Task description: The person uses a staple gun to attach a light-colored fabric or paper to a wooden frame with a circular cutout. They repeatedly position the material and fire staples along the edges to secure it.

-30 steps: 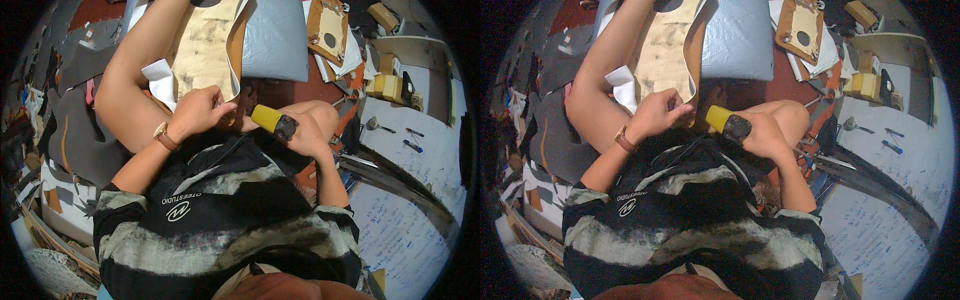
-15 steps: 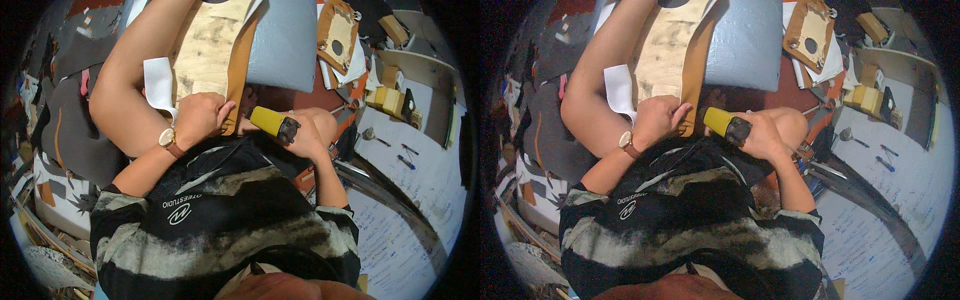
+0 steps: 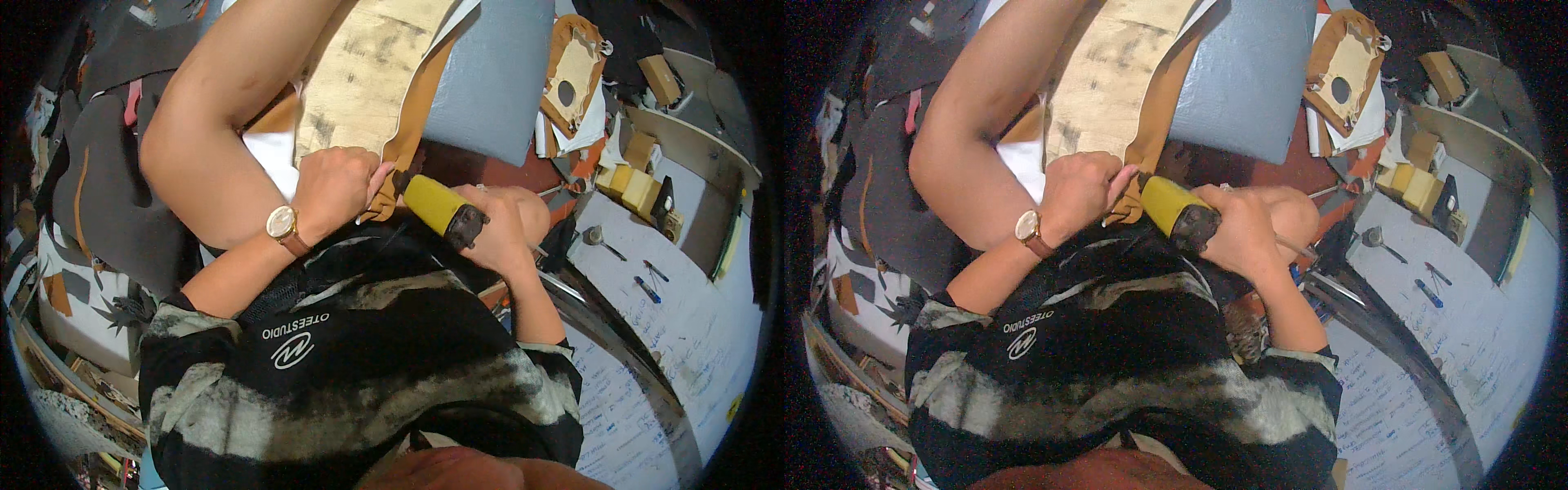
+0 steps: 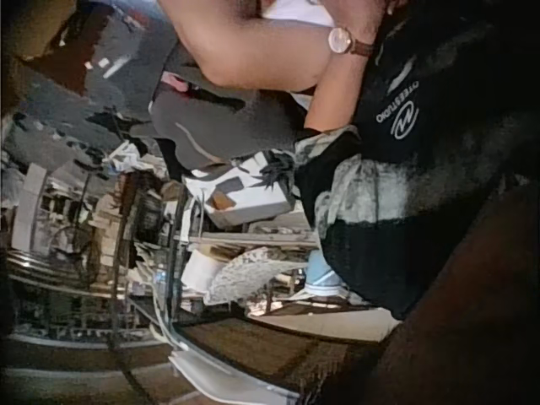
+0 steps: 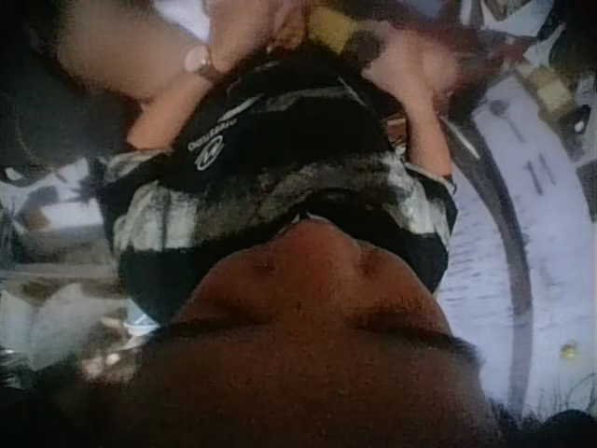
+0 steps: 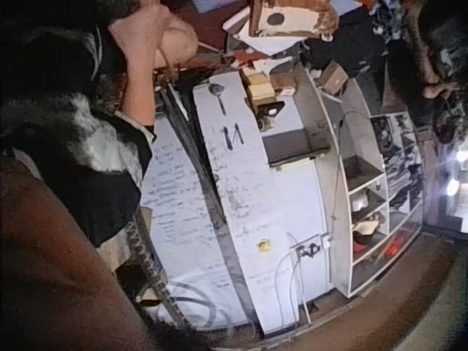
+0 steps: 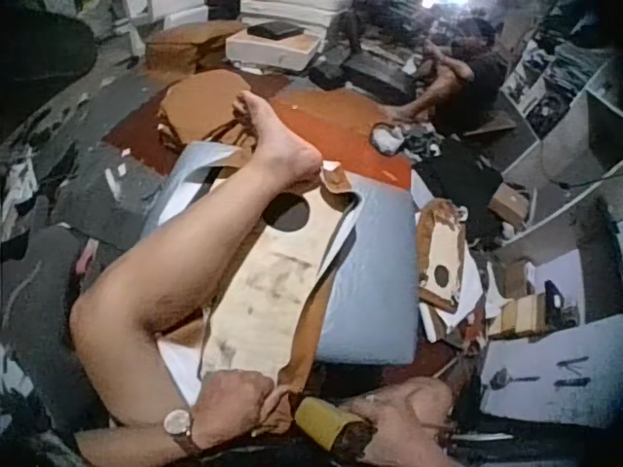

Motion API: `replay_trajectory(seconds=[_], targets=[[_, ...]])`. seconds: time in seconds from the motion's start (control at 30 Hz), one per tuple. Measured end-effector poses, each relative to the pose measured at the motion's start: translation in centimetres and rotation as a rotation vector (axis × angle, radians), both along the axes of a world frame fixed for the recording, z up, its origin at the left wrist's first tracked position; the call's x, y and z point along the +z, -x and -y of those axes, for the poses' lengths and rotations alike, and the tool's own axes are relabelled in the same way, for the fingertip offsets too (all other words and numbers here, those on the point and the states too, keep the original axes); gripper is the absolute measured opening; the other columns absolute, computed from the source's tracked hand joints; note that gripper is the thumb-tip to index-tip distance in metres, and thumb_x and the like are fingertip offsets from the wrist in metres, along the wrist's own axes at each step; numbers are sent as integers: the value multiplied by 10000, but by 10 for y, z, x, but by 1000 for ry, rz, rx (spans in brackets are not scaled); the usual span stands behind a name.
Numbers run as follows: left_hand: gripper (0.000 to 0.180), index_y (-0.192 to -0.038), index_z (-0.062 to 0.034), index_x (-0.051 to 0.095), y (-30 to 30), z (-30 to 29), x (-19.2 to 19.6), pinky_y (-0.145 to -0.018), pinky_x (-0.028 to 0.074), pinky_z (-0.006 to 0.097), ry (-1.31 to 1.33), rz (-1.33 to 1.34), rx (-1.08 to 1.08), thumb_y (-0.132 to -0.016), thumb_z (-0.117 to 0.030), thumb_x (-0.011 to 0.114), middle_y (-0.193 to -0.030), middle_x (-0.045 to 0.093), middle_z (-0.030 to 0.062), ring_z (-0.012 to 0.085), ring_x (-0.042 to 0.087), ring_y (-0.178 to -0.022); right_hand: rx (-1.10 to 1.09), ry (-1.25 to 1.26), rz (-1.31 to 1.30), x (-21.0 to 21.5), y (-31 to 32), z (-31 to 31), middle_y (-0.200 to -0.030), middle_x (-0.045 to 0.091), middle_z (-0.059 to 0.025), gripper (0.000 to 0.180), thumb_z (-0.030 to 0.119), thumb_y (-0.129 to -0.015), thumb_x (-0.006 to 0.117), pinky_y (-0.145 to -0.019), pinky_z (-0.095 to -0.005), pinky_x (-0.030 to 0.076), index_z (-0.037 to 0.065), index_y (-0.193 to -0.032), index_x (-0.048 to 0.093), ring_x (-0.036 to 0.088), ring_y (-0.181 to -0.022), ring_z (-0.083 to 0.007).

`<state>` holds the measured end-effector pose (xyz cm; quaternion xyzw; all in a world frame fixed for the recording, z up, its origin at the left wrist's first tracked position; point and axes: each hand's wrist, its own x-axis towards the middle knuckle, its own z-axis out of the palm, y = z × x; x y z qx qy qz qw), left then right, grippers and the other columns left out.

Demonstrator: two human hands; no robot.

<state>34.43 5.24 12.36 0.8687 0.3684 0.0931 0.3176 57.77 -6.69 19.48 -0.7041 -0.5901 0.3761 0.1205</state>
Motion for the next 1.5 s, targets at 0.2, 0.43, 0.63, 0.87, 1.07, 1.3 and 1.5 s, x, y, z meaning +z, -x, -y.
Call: replay_trajectory(seconds=[0.2,0.43,0.63,0.87,1.07,1.3,1.5], targets=[[381,-717,-78,729,0,0,-3,-601,532,488,-11,-18,-17,-985,-350,727,-713,685,151,382,690,-661,-22,28,2,-4,7,5,-842,734,-230,311,198,-731,851,-756,-513,568,73,-1004,768,730,-830,-440],[394,-713,-79,730,0,0,-2,-591,530,484,-10,-15,-19,-993,-355,715,-706,683,154,381,690,-657,3,46,17,-1,5,11,-859,738,-232,288,207,-739,842,-742,-524,566,61,-967,745,730,-829,-446],[402,-714,-74,724,-3,-4,3,-615,538,489,11,-96,-26,-971,-384,739,-703,694,164,379,700,-665,82,76,18,-10,9,22,-896,753,-244,316,237,-760,831,-779,-503,590,79,-1027,771,744,-854,-445],[473,-872,-59,743,-32,-42,15,-692,561,477,265,-12,113,-991,-516,715,-739,726,170,388,730,-735,-35,34,-132,-4,-7,17,-961,772,-222,369,193,-796,806,-807,-491,596,114,-1156,798,756,-902,-420],[476,-799,-46,698,-55,-54,4,-685,538,522,144,-27,107,-1002,-477,701,-720,700,199,426,705,-741,-107,-9,192,25,-29,-12,-953,773,-231,386,192,-789,808,-830,-477,597,104,-1164,803,756,-923,-439],[374,-779,-42,705,-46,-48,-1,-663,535,544,137,109,231,-994,-347,715,-714,692,211,450,695,-717,-118,18,-11,19,-50,-71,-943,772,-246,352,223,-808,820,-815,-454,591,33,-1103,799,762,-930,-430],[348,-784,-43,732,-48,-48,-6,-680,551,543,170,91,252,-986,-325,708,-728,704,218,443,708,-723,-2,70,162,15,-46,-105,-925,774,-235,341,159,-794,783,-813,-480,595,50,-1117,794,757,-906,-433]])
